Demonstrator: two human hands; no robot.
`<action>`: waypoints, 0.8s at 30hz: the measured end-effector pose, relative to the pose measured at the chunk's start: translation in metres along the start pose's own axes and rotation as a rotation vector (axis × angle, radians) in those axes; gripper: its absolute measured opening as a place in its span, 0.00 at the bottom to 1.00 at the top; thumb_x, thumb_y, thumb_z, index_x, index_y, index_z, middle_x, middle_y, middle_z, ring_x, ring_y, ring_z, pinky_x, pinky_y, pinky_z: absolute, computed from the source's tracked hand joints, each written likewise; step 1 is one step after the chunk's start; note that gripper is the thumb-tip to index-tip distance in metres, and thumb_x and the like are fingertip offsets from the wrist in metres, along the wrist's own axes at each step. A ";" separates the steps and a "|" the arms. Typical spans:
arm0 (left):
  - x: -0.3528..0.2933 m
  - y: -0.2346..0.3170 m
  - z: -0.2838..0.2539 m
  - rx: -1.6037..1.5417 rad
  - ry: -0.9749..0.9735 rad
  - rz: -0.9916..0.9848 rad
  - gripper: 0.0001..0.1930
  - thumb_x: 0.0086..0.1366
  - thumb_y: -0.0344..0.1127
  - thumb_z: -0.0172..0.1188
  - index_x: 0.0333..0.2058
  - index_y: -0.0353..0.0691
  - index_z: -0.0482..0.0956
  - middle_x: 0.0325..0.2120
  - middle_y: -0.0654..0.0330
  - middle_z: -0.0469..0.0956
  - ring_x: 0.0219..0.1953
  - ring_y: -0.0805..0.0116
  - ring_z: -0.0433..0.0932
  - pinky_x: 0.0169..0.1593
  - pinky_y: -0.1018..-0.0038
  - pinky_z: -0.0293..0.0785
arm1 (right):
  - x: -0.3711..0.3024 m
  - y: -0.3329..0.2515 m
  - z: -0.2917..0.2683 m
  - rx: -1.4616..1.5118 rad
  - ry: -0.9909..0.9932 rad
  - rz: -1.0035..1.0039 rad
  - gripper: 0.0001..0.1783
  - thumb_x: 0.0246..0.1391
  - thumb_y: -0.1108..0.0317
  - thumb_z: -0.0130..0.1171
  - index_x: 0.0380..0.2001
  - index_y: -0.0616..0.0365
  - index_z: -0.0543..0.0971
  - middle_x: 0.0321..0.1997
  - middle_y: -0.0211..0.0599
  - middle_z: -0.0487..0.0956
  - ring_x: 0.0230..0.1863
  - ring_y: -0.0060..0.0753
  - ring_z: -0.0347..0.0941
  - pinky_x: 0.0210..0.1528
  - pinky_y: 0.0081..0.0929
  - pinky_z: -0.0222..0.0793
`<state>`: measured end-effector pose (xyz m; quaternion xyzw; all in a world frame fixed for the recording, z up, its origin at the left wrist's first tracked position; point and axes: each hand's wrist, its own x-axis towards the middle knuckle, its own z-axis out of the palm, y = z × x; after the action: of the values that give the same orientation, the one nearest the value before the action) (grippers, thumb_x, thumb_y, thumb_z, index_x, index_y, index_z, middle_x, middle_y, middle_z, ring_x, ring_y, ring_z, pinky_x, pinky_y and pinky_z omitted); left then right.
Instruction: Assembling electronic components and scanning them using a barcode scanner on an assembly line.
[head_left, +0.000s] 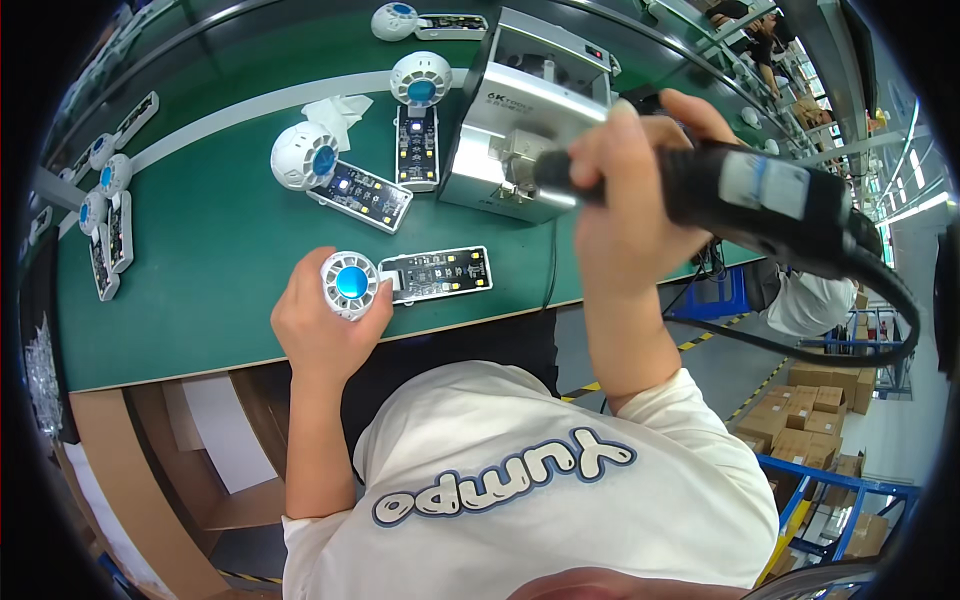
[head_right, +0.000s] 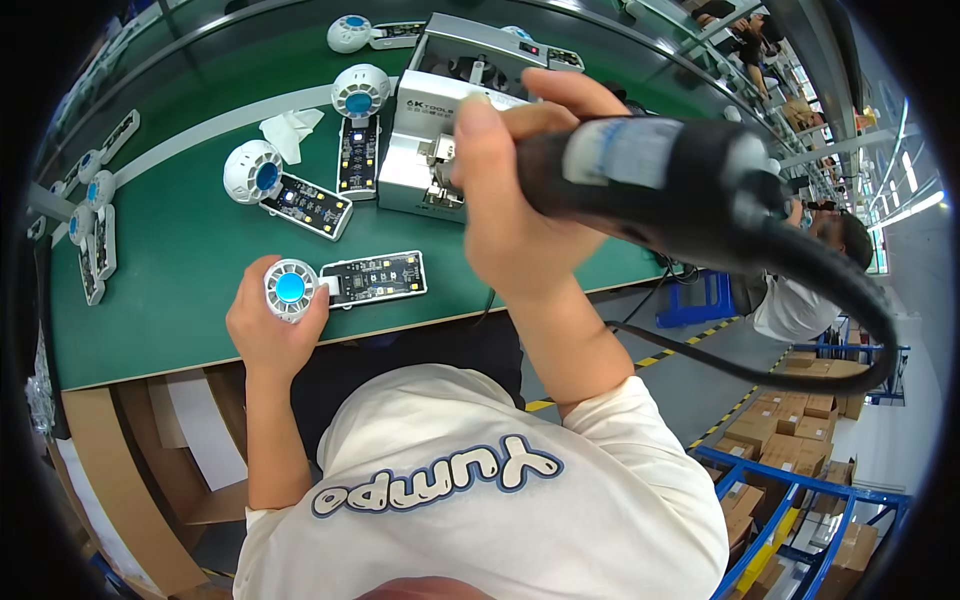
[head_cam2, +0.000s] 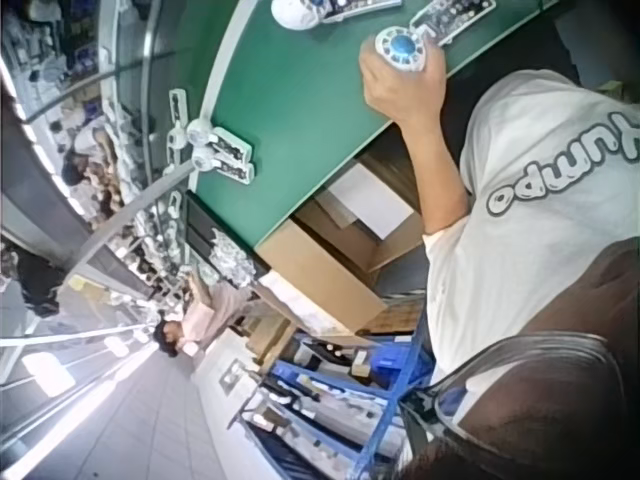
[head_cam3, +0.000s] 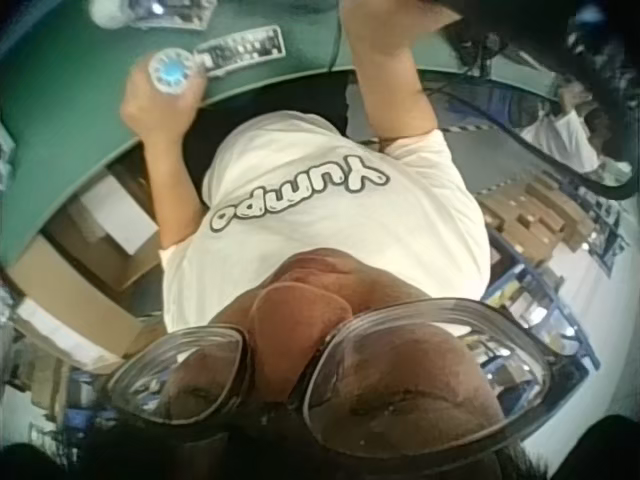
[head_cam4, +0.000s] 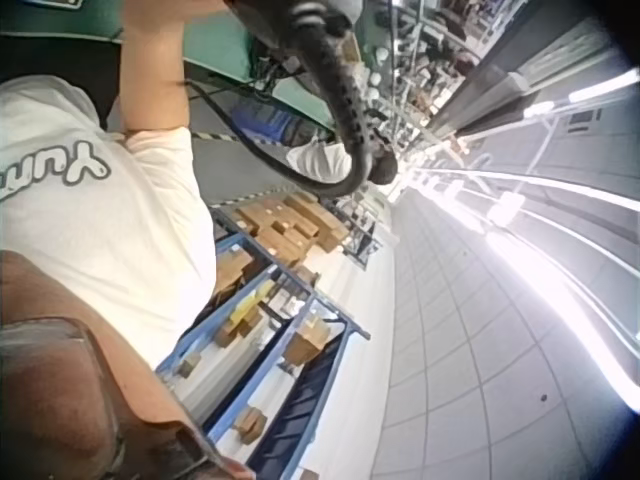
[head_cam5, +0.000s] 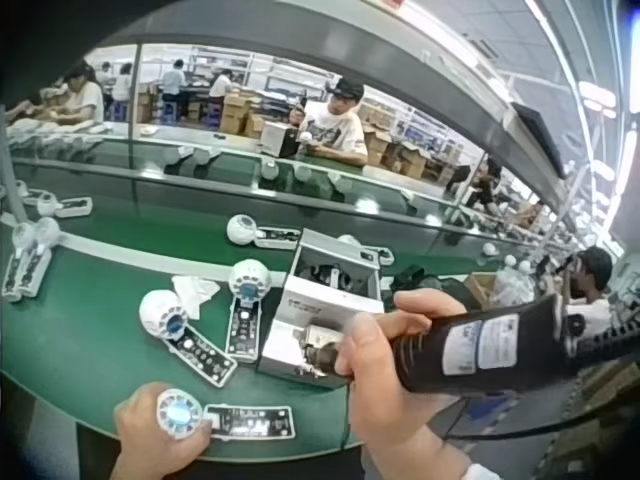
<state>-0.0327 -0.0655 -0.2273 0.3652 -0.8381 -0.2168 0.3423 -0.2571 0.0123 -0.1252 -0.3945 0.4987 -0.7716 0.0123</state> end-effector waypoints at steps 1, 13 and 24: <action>0.000 0.000 0.000 -0.001 0.002 0.003 0.26 0.45 0.38 0.77 0.42 0.35 0.77 0.31 0.54 0.81 0.29 0.56 0.82 0.34 0.67 0.78 | 0.004 0.004 0.003 -0.094 0.054 -0.061 0.18 0.54 0.81 0.61 0.47 0.62 0.69 0.19 0.33 0.74 0.18 0.25 0.71 0.28 0.29 0.75; 0.004 -0.001 -0.003 0.022 -0.013 -0.023 0.26 0.46 0.40 0.76 0.42 0.35 0.77 0.32 0.54 0.81 0.29 0.56 0.82 0.33 0.67 0.78 | -0.039 -0.004 0.004 0.333 -0.158 0.253 0.20 0.53 0.80 0.63 0.47 0.63 0.68 0.21 0.36 0.76 0.18 0.26 0.71 0.26 0.29 0.73; -0.003 -0.008 -0.005 0.002 0.023 0.041 0.28 0.46 0.42 0.77 0.43 0.35 0.76 0.33 0.54 0.81 0.30 0.56 0.82 0.32 0.67 0.78 | -0.060 0.013 0.046 0.177 -0.251 0.252 0.18 0.52 0.82 0.65 0.44 0.64 0.71 0.24 0.30 0.76 0.21 0.18 0.71 0.27 0.20 0.69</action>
<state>-0.0240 -0.0692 -0.2302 0.3508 -0.8417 -0.2047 0.3558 -0.1918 -0.0041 -0.1622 -0.4196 0.4688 -0.7496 0.2057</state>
